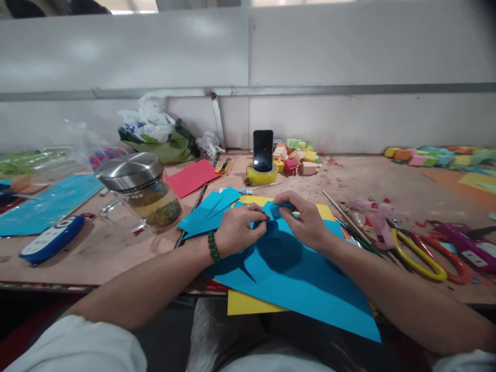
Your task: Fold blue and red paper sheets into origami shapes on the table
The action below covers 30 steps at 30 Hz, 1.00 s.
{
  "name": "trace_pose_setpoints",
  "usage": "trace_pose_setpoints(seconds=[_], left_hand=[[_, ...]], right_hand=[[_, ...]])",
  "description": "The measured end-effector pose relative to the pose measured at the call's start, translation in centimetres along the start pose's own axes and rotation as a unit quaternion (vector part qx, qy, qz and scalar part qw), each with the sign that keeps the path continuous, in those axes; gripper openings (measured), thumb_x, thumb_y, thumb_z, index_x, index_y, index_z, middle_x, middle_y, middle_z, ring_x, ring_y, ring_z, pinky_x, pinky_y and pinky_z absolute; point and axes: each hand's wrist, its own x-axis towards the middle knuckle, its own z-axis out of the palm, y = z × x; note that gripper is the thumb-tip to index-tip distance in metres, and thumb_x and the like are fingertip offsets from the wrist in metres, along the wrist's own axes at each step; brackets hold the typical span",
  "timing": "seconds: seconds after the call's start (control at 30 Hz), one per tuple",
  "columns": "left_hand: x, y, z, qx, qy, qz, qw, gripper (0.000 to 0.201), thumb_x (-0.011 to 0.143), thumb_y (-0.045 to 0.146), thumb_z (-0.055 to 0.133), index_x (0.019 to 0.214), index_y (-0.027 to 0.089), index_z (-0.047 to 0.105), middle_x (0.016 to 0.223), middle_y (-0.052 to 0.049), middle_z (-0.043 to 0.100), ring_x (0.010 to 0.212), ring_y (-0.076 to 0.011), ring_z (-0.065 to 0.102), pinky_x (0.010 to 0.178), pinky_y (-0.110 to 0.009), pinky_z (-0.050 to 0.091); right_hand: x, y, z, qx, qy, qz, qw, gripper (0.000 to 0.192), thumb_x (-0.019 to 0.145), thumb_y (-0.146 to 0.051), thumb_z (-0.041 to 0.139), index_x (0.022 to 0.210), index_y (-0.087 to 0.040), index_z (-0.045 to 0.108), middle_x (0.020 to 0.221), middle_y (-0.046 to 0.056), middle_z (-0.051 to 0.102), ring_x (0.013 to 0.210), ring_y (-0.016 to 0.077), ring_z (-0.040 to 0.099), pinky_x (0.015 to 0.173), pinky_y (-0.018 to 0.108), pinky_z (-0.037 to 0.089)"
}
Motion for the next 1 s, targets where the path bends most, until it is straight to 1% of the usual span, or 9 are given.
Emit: trace_pose_setpoints(seconds=[0.17, 0.3, 0.43, 0.53, 0.6, 0.73, 0.8, 0.93, 1.0], left_hand=[[0.0, 0.0, 0.1, 0.011, 0.004, -0.010, 1.000, 0.021, 0.075, 0.015, 0.058, 0.081, 0.023, 0.077, 0.087, -0.002, 0.075, 0.082, -0.0169, 0.069, 0.073, -0.025, 0.053], [0.0, 0.0, 0.0, -0.004, -0.008, -0.014, 1.000, 0.020, 0.075, 0.014, 0.059, 0.080, 0.023, 0.076, 0.093, -0.001, 0.075, 0.083, -0.0162, 0.069, 0.074, -0.025, 0.053], [0.0, 0.0, -0.1, -0.013, -0.016, -0.012, 1.000, 0.018, 0.077, 0.015, 0.057, 0.074, 0.022, 0.073, 0.092, -0.001, 0.075, 0.082, -0.0154, 0.069, 0.077, -0.025, 0.052], [0.0, 0.1, -0.1, -0.012, -0.017, -0.011, 1.000, 0.018, 0.076, 0.014, 0.057, 0.073, 0.022, 0.073, 0.091, -0.001, 0.075, 0.081, -0.0150, 0.068, 0.075, -0.024, 0.051], [0.1, 0.1, -0.1, -0.008, -0.016, -0.011, 1.000, 0.018, 0.076, 0.014, 0.057, 0.073, 0.022, 0.073, 0.090, 0.000, 0.075, 0.080, -0.0147, 0.068, 0.074, -0.024, 0.051], [0.1, 0.1, -0.1, -0.002, -0.018, -0.013, 1.000, 0.017, 0.076, 0.016, 0.057, 0.071, 0.022, 0.073, 0.089, 0.000, 0.075, 0.078, -0.0140, 0.068, 0.072, -0.023, 0.051], [0.1, 0.1, -0.1, -0.001, -0.020, -0.013, 1.000, 0.018, 0.076, 0.015, 0.057, 0.071, 0.022, 0.073, 0.089, 0.000, 0.075, 0.078, -0.0139, 0.068, 0.072, -0.023, 0.050], [0.1, 0.1, 0.1, 0.005, -0.013, -0.015, 1.000, 0.019, 0.073, 0.014, 0.058, 0.075, 0.023, 0.074, 0.090, 0.000, 0.076, 0.079, -0.0147, 0.069, 0.071, -0.023, 0.051], [0.1, 0.1, 0.1, 0.003, -0.014, -0.020, 1.000, 0.020, 0.072, 0.014, 0.058, 0.077, 0.023, 0.075, 0.091, 0.000, 0.076, 0.081, -0.0157, 0.069, 0.072, -0.024, 0.052]], right_hand=[[0.0, 0.1, 0.0, 0.006, -0.010, -0.031, 0.999, 0.014, 0.081, -0.015, 0.047, 0.081, -0.021, 0.059, 0.079, 0.002, 0.068, 0.072, 0.0145, 0.062, 0.065, 0.025, 0.049], [0.0, 0.3, -0.1, 0.013, 0.001, -0.018, 1.000, 0.016, 0.083, -0.016, 0.045, 0.083, -0.021, 0.060, 0.076, 0.001, 0.067, 0.065, 0.0129, 0.059, 0.062, 0.025, 0.047], [0.0, 0.1, -0.3, 0.031, -0.031, -0.002, 0.999, 0.019, 0.085, -0.020, 0.043, 0.080, -0.020, 0.061, 0.074, 0.001, 0.067, 0.066, 0.0139, 0.060, 0.063, 0.027, 0.048], [0.0, 0.0, -0.1, 0.025, -0.023, 0.020, 0.999, 0.013, 0.085, -0.030, 0.053, 0.080, -0.020, 0.060, 0.074, 0.001, 0.066, 0.067, 0.0151, 0.061, 0.062, 0.028, 0.049], [-0.1, 0.1, 0.2, 0.029, -0.001, 0.028, 0.999, 0.008, 0.080, -0.029, 0.060, 0.083, -0.021, 0.058, 0.079, 0.002, 0.068, 0.071, 0.0163, 0.064, 0.066, 0.029, 0.052], [-0.2, 0.1, 0.6, 0.065, 0.010, 0.051, 0.997, 0.019, 0.075, -0.022, 0.063, 0.092, -0.022, 0.055, 0.088, 0.003, 0.069, 0.079, 0.0182, 0.069, 0.072, 0.031, 0.056], [-0.2, -0.1, 0.6, 0.079, 0.008, 0.062, 0.995, 0.020, 0.074, -0.021, 0.064, 0.093, -0.022, 0.058, 0.088, 0.003, 0.070, 0.080, 0.0184, 0.070, 0.072, 0.031, 0.056], [-0.2, -0.2, 0.7, 0.111, -0.019, 0.063, 0.992, 0.008, 0.075, -0.021, 0.063, 0.081, -0.021, 0.067, 0.080, 0.002, 0.072, 0.074, 0.0172, 0.068, 0.069, 0.030, 0.055], [-0.2, 0.0, 0.8, 0.119, -0.019, 0.066, 0.991, 0.008, 0.076, -0.022, 0.063, 0.079, -0.021, 0.070, 0.078, 0.002, 0.073, 0.072, 0.0169, 0.068, 0.067, 0.029, 0.055]])
